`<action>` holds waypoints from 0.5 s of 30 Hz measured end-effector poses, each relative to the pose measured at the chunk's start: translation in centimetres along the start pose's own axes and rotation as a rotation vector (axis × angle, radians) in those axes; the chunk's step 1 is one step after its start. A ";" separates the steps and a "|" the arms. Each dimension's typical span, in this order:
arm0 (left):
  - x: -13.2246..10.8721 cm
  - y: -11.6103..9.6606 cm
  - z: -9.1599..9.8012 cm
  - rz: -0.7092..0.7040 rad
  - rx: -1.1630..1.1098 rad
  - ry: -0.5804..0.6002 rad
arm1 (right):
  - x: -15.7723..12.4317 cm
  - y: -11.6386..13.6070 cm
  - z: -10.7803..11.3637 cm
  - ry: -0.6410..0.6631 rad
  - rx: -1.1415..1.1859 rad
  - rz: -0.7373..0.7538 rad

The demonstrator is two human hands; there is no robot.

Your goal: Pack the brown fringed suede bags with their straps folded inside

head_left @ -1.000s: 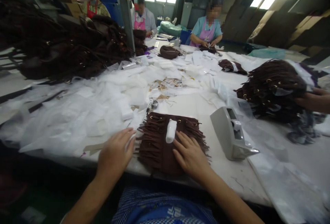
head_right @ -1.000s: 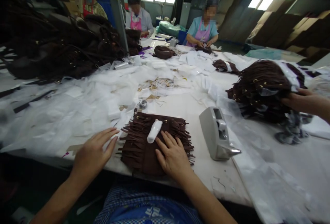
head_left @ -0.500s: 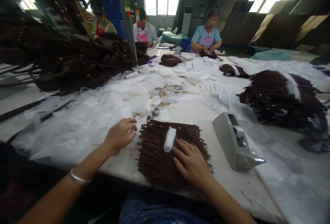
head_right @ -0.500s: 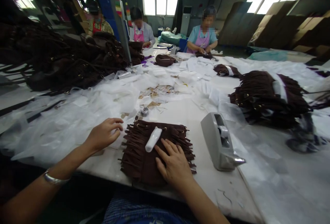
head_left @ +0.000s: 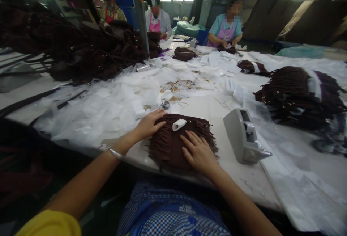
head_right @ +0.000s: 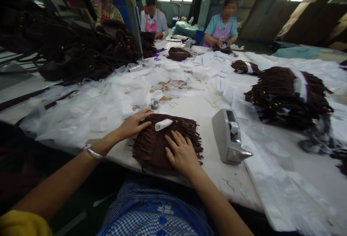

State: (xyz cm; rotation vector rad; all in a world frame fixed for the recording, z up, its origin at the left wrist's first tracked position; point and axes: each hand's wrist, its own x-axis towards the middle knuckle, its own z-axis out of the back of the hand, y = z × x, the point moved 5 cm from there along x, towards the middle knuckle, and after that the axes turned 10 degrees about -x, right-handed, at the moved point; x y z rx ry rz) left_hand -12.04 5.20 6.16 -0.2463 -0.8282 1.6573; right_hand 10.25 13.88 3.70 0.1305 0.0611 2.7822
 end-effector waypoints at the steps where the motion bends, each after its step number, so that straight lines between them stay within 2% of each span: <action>1: -1.0 -0.9 0.9 0.010 -0.045 -0.110 | 0.1 0.0 0.1 -0.001 -0.008 0.003; 2: -2.3 -1.9 1.3 0.006 -0.083 -0.174 | 0.1 0.1 0.1 -0.003 -0.016 0.006; 3: -3.6 -3.1 1.0 -0.019 -0.107 -0.174 | 0.2 0.1 0.2 -0.004 -0.025 0.009; 6: -7.6 -5.9 -2.5 -0.177 -0.052 0.068 | 0.3 0.3 0.3 0.003 -0.044 0.026; 7: -8.9 -6.2 -3.6 -0.218 0.001 0.116 | 0.3 0.3 0.3 0.008 -0.048 0.030; 9: -10.9 -5.5 -4.6 -0.240 0.086 0.098 | 0.2 0.3 0.3 0.017 -0.050 0.031; 11: -12.2 -4.2 -3.9 -0.191 0.127 0.038 | -0.1 0.3 0.3 0.017 -0.047 0.028; 13: -12.7 -3.6 -2.4 -0.117 0.206 0.027 | -0.3 0.3 0.3 0.008 -0.043 0.022; 15: -12.3 -5.0 -0.8 -0.085 0.330 -0.011 | -0.3 0.4 0.3 -0.008 -0.040 0.017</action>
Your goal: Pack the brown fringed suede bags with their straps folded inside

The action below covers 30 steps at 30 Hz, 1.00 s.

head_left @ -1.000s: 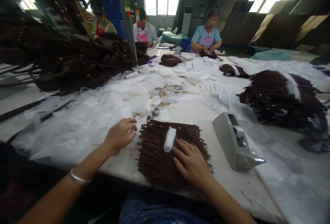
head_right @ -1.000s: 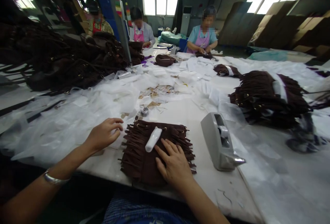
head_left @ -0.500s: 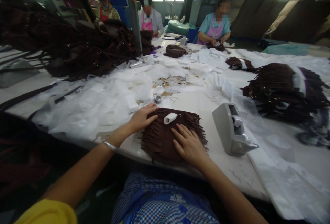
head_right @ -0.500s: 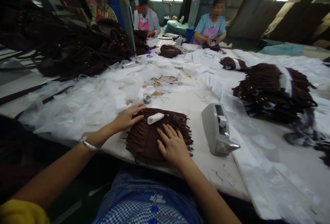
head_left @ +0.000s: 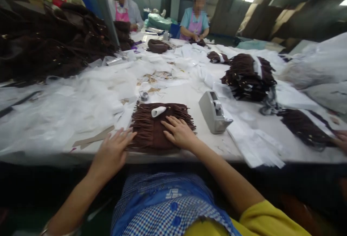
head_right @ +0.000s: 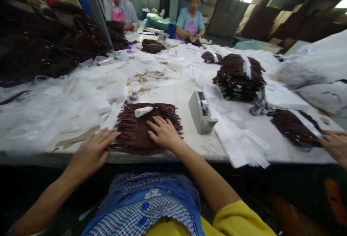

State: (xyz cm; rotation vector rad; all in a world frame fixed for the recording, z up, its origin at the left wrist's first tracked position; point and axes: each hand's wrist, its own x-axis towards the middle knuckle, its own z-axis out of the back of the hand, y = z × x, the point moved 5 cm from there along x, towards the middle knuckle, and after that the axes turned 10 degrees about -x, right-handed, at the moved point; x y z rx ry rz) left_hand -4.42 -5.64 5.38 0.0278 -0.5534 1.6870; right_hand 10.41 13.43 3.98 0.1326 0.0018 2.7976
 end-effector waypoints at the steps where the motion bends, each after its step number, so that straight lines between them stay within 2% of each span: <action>1: 0.5 -1.1 1.0 -0.003 0.036 -0.040 | 0.1 0.0 0.0 -0.007 0.000 -0.002; 3: 1.8 -4.3 1.7 -0.074 0.013 -0.068 | 0.2 0.0 -0.1 -0.016 0.003 0.003; 4: 2.5 -6.0 1.2 -0.136 -0.025 -0.033 | 0.2 -0.1 -0.1 -0.016 0.007 0.020; 6: 3.5 -8.2 -1.2 -0.226 -0.063 0.089 | -0.1 -0.6 0.1 -0.021 0.026 0.093; 7: 3.8 -8.6 -2.6 -0.244 -0.057 0.136 | -0.7 -1.2 0.3 -0.030 0.041 0.141; 9: 4.0 -8.0 -5.1 -0.264 -0.040 0.190 | -2.4 -3.0 0.8 -0.053 0.069 0.222; 11: 3.8 -6.6 -6.5 -0.266 -0.031 0.210 | -4.9 -5.6 1.3 -0.065 0.067 0.206; 12: 3.6 -6.0 -6.8 -0.265 -0.033 0.212 | -6.3 -7.0 1.6 -0.070 0.048 0.144; 14: 3.4 -5.3 -6.8 -0.262 -0.045 0.204 | -8.9 -9.1 2.4 -0.130 -0.018 -0.085; 16: 3.3 -5.4 -6.5 -0.263 -0.056 0.200 | -10.8 -9.1 3.3 -0.252 -0.035 -0.268; 17: 3.3 -5.6 -6.3 -0.264 -0.059 0.199 | -11.2 -8.1 3.5 -0.309 -0.016 -0.291; 19: 3.5 -6.1 -6.1 -0.265 -0.062 0.190 | -10.7 -4.7 3.3 -0.349 0.046 -0.177; 21: 3.8 -6.4 -5.9 -0.250 -0.067 0.169 | -9.2 -1.5 2.2 -0.318 0.067 -0.068; 23: 4.2 -6.3 -5.8 -0.219 -0.074 0.156 | -7.8 0.0 0.9 -0.280 0.066 -0.021; 25: 4.6 -6.1 -5.7 -0.188 -0.095 0.167 | -6.9 -0.2 -0.3 -0.254 0.069 0.040; 27: 5.0 -5.7 -5.3 -0.152 -0.142 0.194 | -6.8 -1.9 -0.7 -0.254 0.087 0.089; 28: 5.3 -5.4 -5.1 -0.130 -0.177 0.210 | -7.1 -3.2 -0.6 -0.265 0.102 0.070; 30: 6.0 -4.8 -4.6 -0.070 -0.250 0.240 | -8.1 -6.4 0.2 -0.313 0.131 -0.118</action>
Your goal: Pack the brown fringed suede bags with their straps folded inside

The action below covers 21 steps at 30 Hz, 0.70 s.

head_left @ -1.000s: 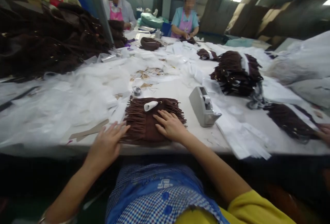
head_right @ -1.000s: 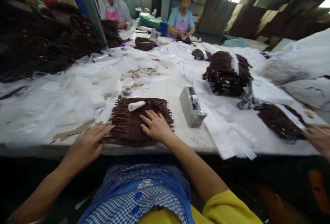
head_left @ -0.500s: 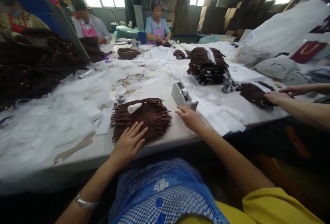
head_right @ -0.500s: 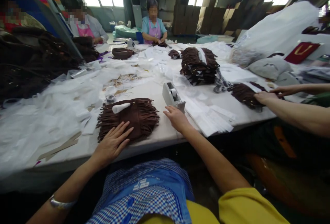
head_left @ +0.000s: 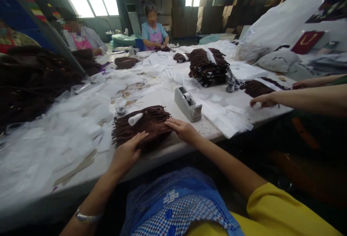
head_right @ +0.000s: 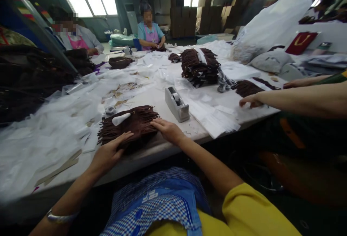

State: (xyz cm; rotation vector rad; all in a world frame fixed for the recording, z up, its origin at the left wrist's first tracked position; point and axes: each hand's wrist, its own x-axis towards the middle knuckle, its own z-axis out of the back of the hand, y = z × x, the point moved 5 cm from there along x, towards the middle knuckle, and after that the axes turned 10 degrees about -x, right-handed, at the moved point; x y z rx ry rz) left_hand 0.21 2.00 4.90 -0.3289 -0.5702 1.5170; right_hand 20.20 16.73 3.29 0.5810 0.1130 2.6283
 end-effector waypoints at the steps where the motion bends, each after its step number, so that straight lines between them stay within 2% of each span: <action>1: 0.3 0.3 0.4 0.039 -0.033 0.011 | -0.4 -1.5 0.9 -0.042 -0.015 -0.143; 3: 0.9 1.0 1.0 0.126 -0.070 0.036 | -1.6 -3.2 2.7 -0.124 -0.067 -0.394; 5: 1.5 1.5 1.5 0.183 -0.090 0.053 | -2.6 -2.4 3.8 -0.183 -0.093 -0.483; 8: 2.1 1.7 1.8 0.188 -0.132 0.052 | -2.9 1.3 3.0 -0.203 0.020 -0.447; 10: 2.2 1.7 1.8 0.188 -0.144 0.045 | -2.3 3.4 1.4 -0.178 0.107 -0.468; 12: 1.9 1.6 1.7 0.188 -0.142 0.041 | -1.4 4.3 -0.2 -0.145 0.129 -0.515; 17: 0.9 1.0 0.8 0.184 -0.124 -0.016 | 0.8 3.4 -1.9 -0.068 0.104 -0.521; 21: -0.5 0.2 -1.2 0.071 -0.067 -0.118 | 0.4 2.4 -1.8 0.004 0.134 -0.469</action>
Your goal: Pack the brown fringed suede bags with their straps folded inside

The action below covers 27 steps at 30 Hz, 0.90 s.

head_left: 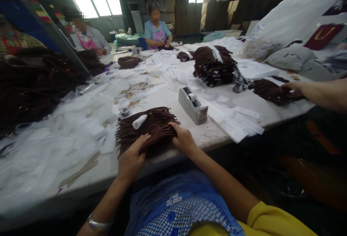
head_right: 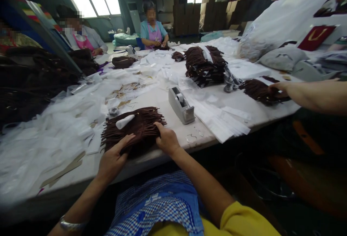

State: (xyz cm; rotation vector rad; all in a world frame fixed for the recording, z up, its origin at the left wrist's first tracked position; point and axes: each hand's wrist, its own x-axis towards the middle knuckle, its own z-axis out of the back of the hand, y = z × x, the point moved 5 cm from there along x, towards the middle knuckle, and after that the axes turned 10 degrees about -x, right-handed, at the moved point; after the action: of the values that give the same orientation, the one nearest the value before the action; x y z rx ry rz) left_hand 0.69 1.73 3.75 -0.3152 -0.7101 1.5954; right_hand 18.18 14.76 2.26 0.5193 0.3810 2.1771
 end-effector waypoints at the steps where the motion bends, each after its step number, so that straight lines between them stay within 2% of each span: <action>1: -0.5 -0.1 -0.5 -0.037 0.029 -0.019 | -0.2 -0.3 0.2 0.007 0.014 -0.002; 5: -1.8 -0.5 -2.0 -0.122 0.161 -0.030 | -1.1 -1.3 1.5 0.092 0.053 -0.014; 7: -2.0 -0.6 -2.1 -0.134 0.211 -0.016 | -1.6 -1.6 2.8 0.107 -0.044 -0.050; 9: -2.0 -0.8 -2.0 -0.147 0.253 -0.009 | -2.1 -1.0 4.5 -0.003 -0.176 -0.068; 11: -1.9 -1.2 -2.0 -0.165 0.284 -0.017 | -2.6 1.0 5.6 -0.144 -0.221 0.045; 13: -1.8 -1.4 -2.1 -0.184 0.302 -0.031 | -3.0 3.7 4.8 -0.149 -0.183 0.294; 15: -1.9 -1.5 -2.4 -0.199 0.308 -0.038 | -3.3 5.5 2.7 -0.035 -0.156 0.506; 16: -2.1 -1.5 -2.6 -0.204 0.308 -0.036 | -3.3 5.8 1.6 0.024 -0.163 0.563; 20: -2.6 -1.4 -2.7 -0.240 0.316 -0.017 | -3.5 4.7 -0.9 0.119 -0.222 0.583; 23: -2.1 -1.5 -2.4 -0.262 0.324 -0.026 | -3.4 4.3 -1.2 0.117 -0.247 0.561; 27: -0.1 -1.1 -2.0 -0.242 0.350 -0.065 | -1.6 5.2 -1.3 0.102 -0.298 0.546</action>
State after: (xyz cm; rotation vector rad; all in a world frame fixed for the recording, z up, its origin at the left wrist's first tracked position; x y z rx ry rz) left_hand 2.77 2.19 2.87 0.0766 -0.4851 1.4693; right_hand 14.93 10.27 3.05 0.3722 -0.0489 2.7322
